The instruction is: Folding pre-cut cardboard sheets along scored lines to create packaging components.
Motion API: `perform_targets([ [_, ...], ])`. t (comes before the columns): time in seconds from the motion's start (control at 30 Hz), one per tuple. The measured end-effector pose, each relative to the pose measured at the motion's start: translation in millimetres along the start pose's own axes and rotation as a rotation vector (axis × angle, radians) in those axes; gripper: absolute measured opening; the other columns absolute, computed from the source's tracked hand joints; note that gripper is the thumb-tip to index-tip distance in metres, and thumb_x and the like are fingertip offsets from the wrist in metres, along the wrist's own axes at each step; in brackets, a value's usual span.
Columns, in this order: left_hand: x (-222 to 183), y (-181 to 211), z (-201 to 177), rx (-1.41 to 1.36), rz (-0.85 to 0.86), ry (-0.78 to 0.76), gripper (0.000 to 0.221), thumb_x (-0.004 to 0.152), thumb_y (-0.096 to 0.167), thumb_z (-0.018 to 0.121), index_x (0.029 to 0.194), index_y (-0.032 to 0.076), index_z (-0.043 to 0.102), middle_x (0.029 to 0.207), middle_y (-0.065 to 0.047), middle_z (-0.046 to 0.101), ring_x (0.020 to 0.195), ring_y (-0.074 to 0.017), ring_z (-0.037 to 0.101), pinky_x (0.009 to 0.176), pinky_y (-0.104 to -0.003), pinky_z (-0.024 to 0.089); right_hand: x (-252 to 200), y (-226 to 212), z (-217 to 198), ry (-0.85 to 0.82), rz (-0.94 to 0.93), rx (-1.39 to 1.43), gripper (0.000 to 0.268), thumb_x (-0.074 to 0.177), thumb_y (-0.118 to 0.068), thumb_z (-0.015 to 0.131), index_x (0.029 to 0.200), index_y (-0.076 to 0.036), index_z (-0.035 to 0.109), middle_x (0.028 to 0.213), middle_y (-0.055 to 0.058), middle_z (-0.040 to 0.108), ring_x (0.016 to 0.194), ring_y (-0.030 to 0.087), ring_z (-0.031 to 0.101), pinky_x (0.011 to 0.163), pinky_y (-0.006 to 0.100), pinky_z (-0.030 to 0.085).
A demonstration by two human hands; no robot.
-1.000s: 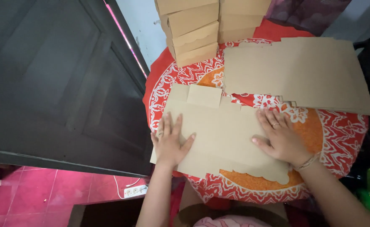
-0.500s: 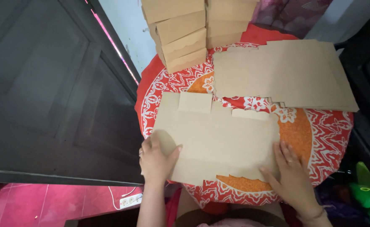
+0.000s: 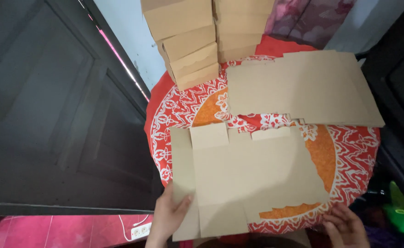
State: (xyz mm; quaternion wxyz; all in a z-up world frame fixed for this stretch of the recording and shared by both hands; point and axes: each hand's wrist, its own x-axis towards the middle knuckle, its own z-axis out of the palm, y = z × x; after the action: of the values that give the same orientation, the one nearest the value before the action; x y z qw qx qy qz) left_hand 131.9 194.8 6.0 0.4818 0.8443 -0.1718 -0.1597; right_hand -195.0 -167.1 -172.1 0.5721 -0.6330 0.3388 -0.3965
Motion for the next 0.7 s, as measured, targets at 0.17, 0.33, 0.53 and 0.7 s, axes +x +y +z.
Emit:
perform_targets([
  [0.17,-4.3,8.5,-0.6,-0.126,-0.097,-0.044,0.057,0.086,0.022,0.074,0.139,0.015,0.058,0.125,0.0,0.08,0.115,-0.0102,0.074,0.098,-0.026,0.057,8.0,-67.3,37.8,0.114,0.239,0.076,0.054,0.095,0.014,0.055,0.148,0.01,0.048,0.12,0.035,0.059,0.1,0.037,0.062,0.095,0.039,0.051],
  [0.33,-12.4,5.7,-16.2,-0.367,-0.147,-0.017,0.055,0.083,0.006,0.077,0.136,0.012,0.064,0.114,-0.006,0.084,0.1,-0.011,0.076,0.091,-0.026,0.059,6.2,-106.2,57.2,0.075,0.194,0.207,0.05,0.097,0.006,0.052,0.146,0.012,0.045,0.131,0.035,0.059,0.107,0.042,0.062,0.094,0.043,0.051],
  [0.53,-26.9,-16.9,-39.3,-0.403,-0.001,0.062,0.04,0.082,0.005,0.078,0.121,0.003,0.074,0.109,-0.011,0.084,0.097,-0.019,0.078,0.081,-0.033,0.064,16.3,-109.0,53.9,-0.086,0.227,-0.142,0.07,0.082,0.005,0.07,0.149,0.0,0.051,0.134,0.016,0.064,0.11,0.021,0.059,0.093,0.03,0.047],
  [0.7,-14.7,-22.2,-36.1,-0.329,0.209,0.094,0.021,0.084,0.014,0.079,0.1,0.002,0.083,0.101,-0.01,0.085,0.094,-0.0164,0.079,0.079,-0.031,0.064,27.5,-140.8,67.0,-0.155,0.092,-0.342,0.065,0.082,-0.008,0.076,0.145,-0.002,0.061,0.118,0.007,0.075,0.098,0.012,0.065,0.091,0.026,0.05],
])
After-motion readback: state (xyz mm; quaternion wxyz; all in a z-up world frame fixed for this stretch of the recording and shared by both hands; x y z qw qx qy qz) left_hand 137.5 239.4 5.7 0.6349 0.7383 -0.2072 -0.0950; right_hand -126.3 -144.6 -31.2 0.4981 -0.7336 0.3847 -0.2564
